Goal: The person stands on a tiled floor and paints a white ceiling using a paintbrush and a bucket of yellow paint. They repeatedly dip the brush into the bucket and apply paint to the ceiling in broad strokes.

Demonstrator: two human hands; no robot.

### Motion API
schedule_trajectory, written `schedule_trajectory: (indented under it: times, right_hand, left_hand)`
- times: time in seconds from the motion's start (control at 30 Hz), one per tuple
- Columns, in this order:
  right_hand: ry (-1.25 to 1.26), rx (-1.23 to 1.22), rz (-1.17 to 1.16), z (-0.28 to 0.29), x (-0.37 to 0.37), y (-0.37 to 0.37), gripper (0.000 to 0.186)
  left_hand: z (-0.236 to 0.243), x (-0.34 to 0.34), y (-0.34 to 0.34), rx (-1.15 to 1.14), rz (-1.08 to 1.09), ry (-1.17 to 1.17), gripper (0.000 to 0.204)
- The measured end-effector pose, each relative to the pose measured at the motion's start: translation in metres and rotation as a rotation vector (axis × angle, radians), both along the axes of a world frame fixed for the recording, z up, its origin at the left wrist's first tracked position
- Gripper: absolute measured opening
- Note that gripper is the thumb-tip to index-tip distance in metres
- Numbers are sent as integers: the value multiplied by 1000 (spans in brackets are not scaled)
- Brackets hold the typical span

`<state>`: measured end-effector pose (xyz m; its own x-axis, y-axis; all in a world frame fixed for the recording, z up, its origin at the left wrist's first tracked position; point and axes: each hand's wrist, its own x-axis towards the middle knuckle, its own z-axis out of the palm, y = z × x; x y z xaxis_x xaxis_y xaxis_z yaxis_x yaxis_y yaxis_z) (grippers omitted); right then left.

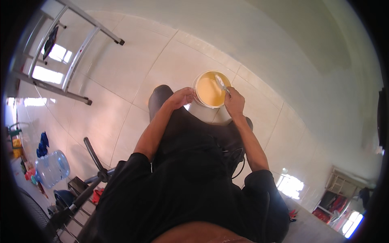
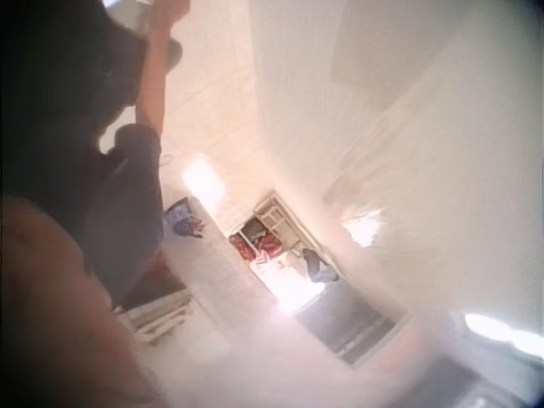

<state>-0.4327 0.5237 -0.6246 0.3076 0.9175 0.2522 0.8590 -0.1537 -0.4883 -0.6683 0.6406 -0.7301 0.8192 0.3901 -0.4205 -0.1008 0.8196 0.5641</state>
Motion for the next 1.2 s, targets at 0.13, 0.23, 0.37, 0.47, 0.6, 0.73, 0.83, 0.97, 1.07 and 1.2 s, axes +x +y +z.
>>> schedule_trajectory:
  times: [0.13,0.23,0.37,0.47,0.6,0.73,0.83,0.97,1.07,1.2]
  right_hand:
    - [425,-192,-40,5,4,-2,19]
    - [723,-313,-47,-7,1,2,19]
    - [581,-228,-7,-1,4,7,20]
    - [165,-103,58,3,7,7,17]
    - [-145,-46,177,-12,12,3,11]
    - [-260,60,194,-13,8,-11,9]
    - [-172,-144,33,-12,0,-14,10]
    - [125,-165,-133,-13,-2,-12,16]
    - [468,-207,-193,-3,-1,-12,19]
    - [795,-279,-106,-20,7,-6,20]
  left_hand:
    - [-5,1,-3,-31,17,-26,15]
    - [1,-2,-4,-37,34,0,14]
    - [-3,-12,0,-48,31,9,12]
    - [4,-8,-6,-42,38,34,11]
    - [-16,-12,1,-46,43,12,11]
    - [-23,-14,3,-24,46,22,12]
    - [-19,-13,1,-51,52,25,11]
    - [-14,-11,1,-59,47,38,11]
    - [-16,-13,1,-52,46,29,11]
    - [-12,-11,1,-41,39,64,12]
